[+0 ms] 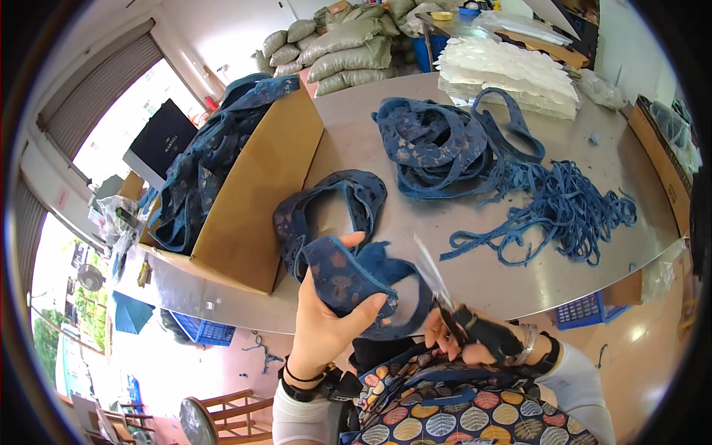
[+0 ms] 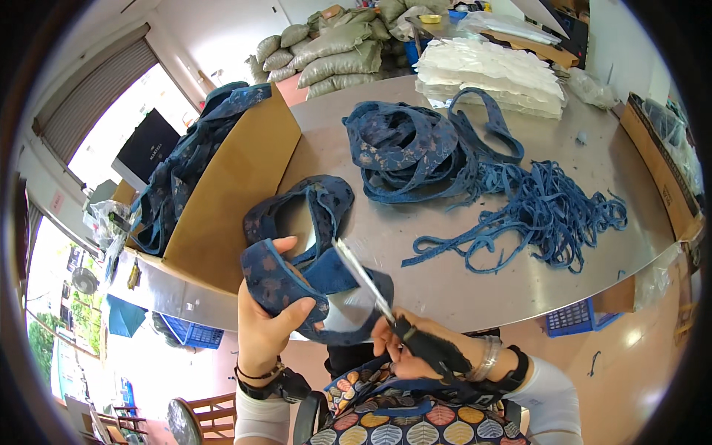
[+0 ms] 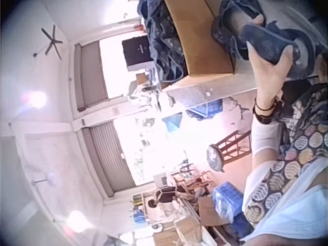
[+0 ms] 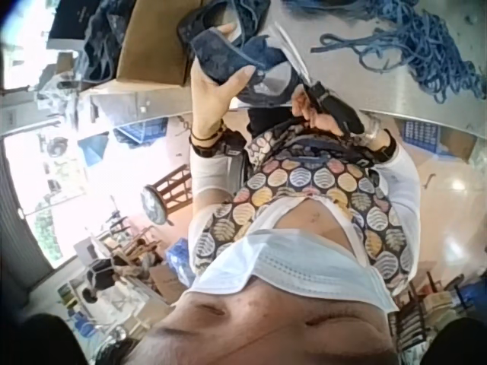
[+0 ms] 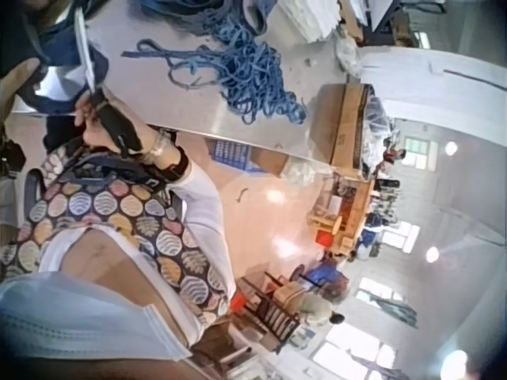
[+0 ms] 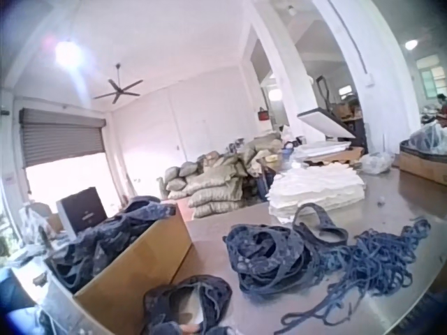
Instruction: Trimming excess fabric from blue patterned shoe upper components using scissors.
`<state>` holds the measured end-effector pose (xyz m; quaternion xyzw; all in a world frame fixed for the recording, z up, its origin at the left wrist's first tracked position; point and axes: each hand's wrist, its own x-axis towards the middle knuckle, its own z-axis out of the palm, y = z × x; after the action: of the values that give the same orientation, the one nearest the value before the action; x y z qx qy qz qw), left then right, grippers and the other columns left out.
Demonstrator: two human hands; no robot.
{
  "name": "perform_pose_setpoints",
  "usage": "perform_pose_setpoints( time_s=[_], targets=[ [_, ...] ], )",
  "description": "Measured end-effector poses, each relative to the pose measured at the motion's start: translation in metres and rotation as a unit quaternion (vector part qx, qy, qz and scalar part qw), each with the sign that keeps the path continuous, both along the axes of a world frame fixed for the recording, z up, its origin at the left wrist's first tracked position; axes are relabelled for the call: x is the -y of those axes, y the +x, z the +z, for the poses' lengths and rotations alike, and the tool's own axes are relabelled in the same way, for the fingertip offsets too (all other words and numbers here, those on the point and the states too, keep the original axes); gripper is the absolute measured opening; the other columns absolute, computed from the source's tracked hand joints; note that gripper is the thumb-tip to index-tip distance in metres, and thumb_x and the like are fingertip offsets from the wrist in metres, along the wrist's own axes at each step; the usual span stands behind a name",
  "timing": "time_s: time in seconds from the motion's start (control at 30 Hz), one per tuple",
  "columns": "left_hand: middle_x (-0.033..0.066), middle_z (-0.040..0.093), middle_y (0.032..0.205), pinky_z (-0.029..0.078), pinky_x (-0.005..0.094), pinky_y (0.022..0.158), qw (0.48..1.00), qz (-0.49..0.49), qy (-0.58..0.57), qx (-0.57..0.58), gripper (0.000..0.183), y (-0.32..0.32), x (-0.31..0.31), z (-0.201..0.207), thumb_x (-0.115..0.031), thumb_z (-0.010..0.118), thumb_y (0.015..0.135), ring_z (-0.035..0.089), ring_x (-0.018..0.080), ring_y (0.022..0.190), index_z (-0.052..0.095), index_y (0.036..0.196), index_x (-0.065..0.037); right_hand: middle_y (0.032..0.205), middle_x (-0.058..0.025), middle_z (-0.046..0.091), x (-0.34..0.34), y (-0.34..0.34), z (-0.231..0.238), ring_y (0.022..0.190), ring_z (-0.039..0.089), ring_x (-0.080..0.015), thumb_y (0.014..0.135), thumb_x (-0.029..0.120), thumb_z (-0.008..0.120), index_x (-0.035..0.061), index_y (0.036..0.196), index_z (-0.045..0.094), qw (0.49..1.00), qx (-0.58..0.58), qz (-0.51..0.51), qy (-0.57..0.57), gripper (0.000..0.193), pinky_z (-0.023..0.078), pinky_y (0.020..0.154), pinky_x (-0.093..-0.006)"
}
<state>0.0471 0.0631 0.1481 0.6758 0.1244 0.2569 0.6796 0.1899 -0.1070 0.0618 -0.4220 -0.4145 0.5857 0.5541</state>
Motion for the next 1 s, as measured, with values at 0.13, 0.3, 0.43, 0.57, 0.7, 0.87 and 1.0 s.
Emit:
perform_pose_setpoints(
  time_s=[0.13, 0.3, 0.43, 0.57, 0.7, 0.87, 1.0],
  targets=[
    [0.0043, 0.056, 0.086, 0.052, 0.0245, 0.063, 0.999, -0.034, -0.015, 0.008, 0.063, 0.002, 0.0, -0.005, 0.009, 0.063, 0.07, 0.057, 0.0089, 0.075, 0.035, 0.125, -0.001, 0.104, -0.0042, 0.052, 0.016, 0.005, -0.002, 0.086, 0.045, -0.0108, 0.08, 0.025, 0.061, 0.007, 0.113, 0.044, 0.995, -0.006, 0.095, -0.038, 0.041, 0.042, 0.073, -0.021],
    [0.0022, 0.055, 0.084, 0.052, 0.0243, 0.062, 1.0, -0.017, -0.019, 0.003, 0.063, 0.007, 0.005, -0.004, 0.008, 0.064, 0.07, 0.057, 0.0085, 0.074, 0.036, 0.125, -0.001, 0.105, -0.0024, 0.051, 0.022, 0.002, -0.002, 0.083, 0.045, -0.0107, 0.079, 0.032, 0.064, 0.0058, 0.117, 0.042, 0.994, -0.004, 0.107, -0.035, 0.051, 0.041, 0.07, -0.0209],
    [0.0021, 0.055, 0.084, 0.053, 0.0249, 0.062, 0.999, -0.025, -0.034, 0.0, 0.063, 0.005, 0.007, -0.003, 0.008, 0.064, 0.07, 0.057, 0.0087, 0.075, 0.036, 0.125, -0.001, 0.102, -0.0025, 0.052, 0.018, 0.005, 0.008, 0.074, 0.047, -0.0109, 0.075, 0.029, 0.069, 0.0044, 0.116, 0.04, 0.993, 0.054, 0.106, 0.025, 0.057, 0.041, 0.063, -0.0218],
    [0.0029, 0.056, 0.085, 0.053, 0.0251, 0.062, 0.999, -0.021, -0.026, 0.005, 0.063, 0.005, 0.007, -0.003, 0.008, 0.064, 0.07, 0.058, 0.0095, 0.077, 0.035, 0.125, -0.001, 0.101, -0.0036, 0.052, 0.016, 0.006, 0.012, 0.073, 0.047, -0.0107, 0.071, 0.024, 0.074, 0.0035, 0.116, 0.039, 0.992, 0.063, 0.11, -0.007, 0.061, 0.04, 0.062, -0.0223],
    [0.0041, 0.057, 0.086, 0.054, 0.025, 0.063, 0.999, -0.015, -0.018, 0.023, 0.062, 0.007, 0.007, -0.005, 0.008, 0.064, 0.071, 0.058, 0.0101, 0.078, 0.035, 0.125, -0.001, 0.1, -0.0049, 0.052, 0.018, 0.005, 0.011, 0.079, 0.049, -0.0115, 0.068, 0.022, 0.076, 0.0035, 0.115, 0.04, 0.994, 0.031, 0.101, -0.019, 0.062, 0.04, 0.063, -0.0221],
    [0.0047, 0.057, 0.086, 0.054, 0.0255, 0.064, 0.999, -0.008, -0.026, 0.033, 0.062, 0.009, 0.009, -0.007, 0.008, 0.064, 0.071, 0.059, 0.0109, 0.079, 0.035, 0.125, 0.0, 0.097, -0.0051, 0.052, 0.018, 0.005, 0.013, 0.083, 0.05, -0.013, 0.069, 0.021, 0.075, 0.0037, 0.114, 0.041, 0.995, 0.033, 0.095, -0.021, 0.06, 0.041, 0.066, -0.0218],
    [0.0047, 0.057, 0.086, 0.054, 0.0257, 0.065, 0.999, -0.013, -0.034, 0.032, 0.062, 0.01, 0.008, -0.008, 0.007, 0.064, 0.071, 0.059, 0.0113, 0.079, 0.034, 0.126, 0.0, 0.09, -0.0035, 0.053, 0.018, 0.006, 0.015, 0.081, 0.051, -0.0133, 0.067, 0.021, 0.076, 0.0032, 0.11, 0.042, 0.992, 0.023, 0.102, -0.076, 0.058, 0.041, 0.067, -0.0225]
  ],
)
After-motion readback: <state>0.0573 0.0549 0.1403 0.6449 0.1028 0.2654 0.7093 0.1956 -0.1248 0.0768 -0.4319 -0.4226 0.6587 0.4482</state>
